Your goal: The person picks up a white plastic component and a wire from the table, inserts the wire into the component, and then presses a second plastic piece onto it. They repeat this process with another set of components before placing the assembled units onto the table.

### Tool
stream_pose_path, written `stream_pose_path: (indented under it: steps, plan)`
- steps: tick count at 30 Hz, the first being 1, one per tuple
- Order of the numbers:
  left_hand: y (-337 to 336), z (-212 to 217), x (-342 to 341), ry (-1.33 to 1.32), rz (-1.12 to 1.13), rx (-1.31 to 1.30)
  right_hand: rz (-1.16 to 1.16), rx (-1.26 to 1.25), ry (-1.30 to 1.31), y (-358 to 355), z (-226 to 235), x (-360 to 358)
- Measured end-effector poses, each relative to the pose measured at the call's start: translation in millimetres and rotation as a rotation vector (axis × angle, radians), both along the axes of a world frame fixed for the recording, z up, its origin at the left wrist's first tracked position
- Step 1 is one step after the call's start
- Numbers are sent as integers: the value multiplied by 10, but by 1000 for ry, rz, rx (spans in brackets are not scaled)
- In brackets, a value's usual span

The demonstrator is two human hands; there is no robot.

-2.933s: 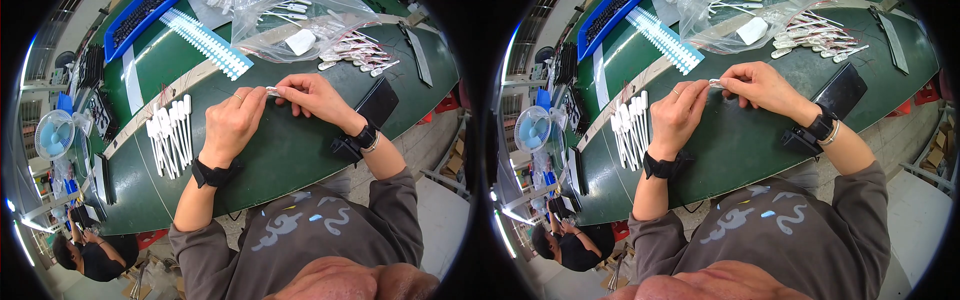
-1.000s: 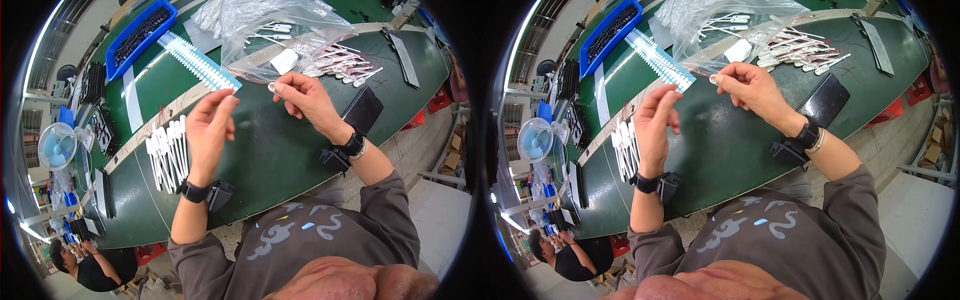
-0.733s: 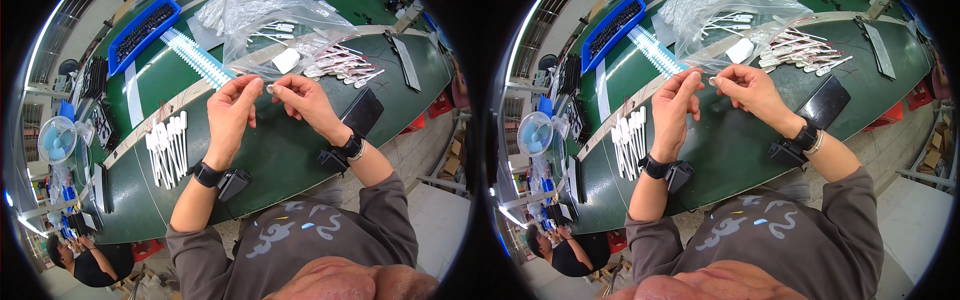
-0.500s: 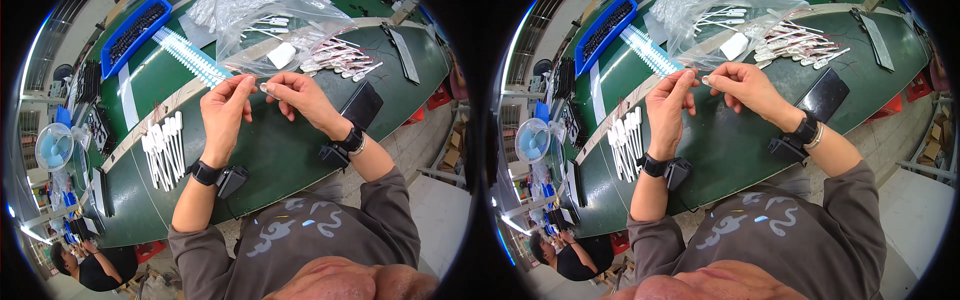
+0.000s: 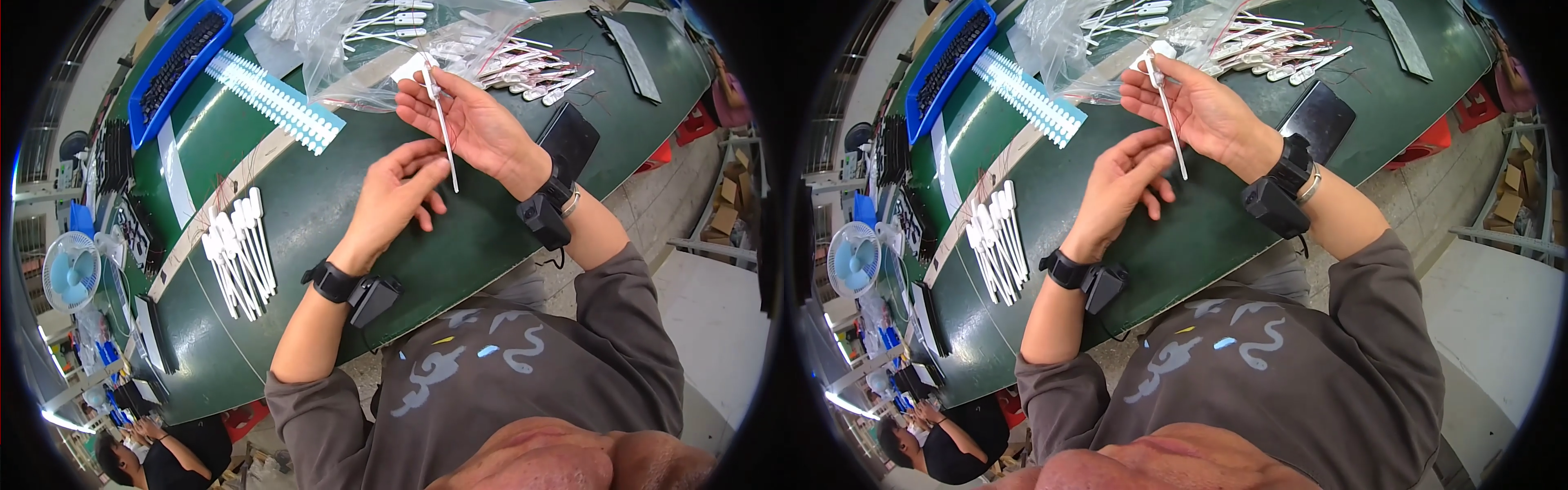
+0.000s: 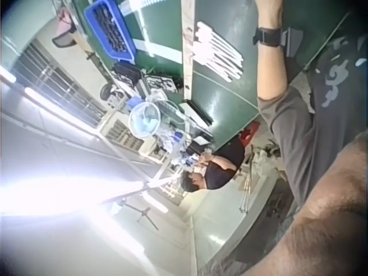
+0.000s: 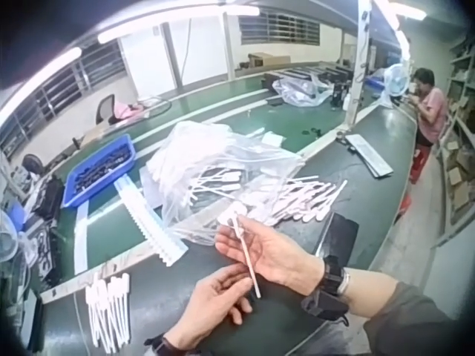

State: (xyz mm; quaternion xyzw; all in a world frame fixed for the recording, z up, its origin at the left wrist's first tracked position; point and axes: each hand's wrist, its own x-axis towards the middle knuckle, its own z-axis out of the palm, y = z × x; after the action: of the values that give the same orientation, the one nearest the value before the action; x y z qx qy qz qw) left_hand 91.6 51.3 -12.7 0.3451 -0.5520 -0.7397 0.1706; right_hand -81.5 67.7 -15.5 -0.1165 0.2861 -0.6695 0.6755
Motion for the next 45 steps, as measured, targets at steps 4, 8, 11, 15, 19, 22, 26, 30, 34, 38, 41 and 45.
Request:
stream_pose_path:
  steps: [4,8,11,15,19,22,26,30,34,38,41,45]
  plan:
    - [59,-54,-76,62,-105,101,-44,-21,0,-3,-8,-20]
    - [78,-73,-81,41,-159,209,-72,-95,4,-12,-76,-84]
    - [138,-75,-56,155,-130,314,-93,-104,-7,-20,-88,-104]
    - [213,-60,-73,168,-86,324,-142,-80,-53,-42,-111,-111]
    - [243,-24,-47,230,-25,391,-121,-81,-6,-52,-140,-169]
    - [127,-15,66,335,23,409,-216,-162,293,-36,-49,-197]
    - [-23,-40,169,494,130,521,-269,-141,404,-41,-37,-229]
    - [35,-37,138,406,234,384,-377,-118,392,-71,-61,-194]
    - [132,-62,17,245,343,120,-344,-111,369,-73,-74,-242]
    - [171,-67,-126,215,335,40,-279,-123,330,-61,-86,-193]
    - [137,-122,-109,229,268,98,-259,-112,341,-43,-107,-134]
    - [125,-144,-52,245,180,248,-272,-115,376,-43,-86,-93]
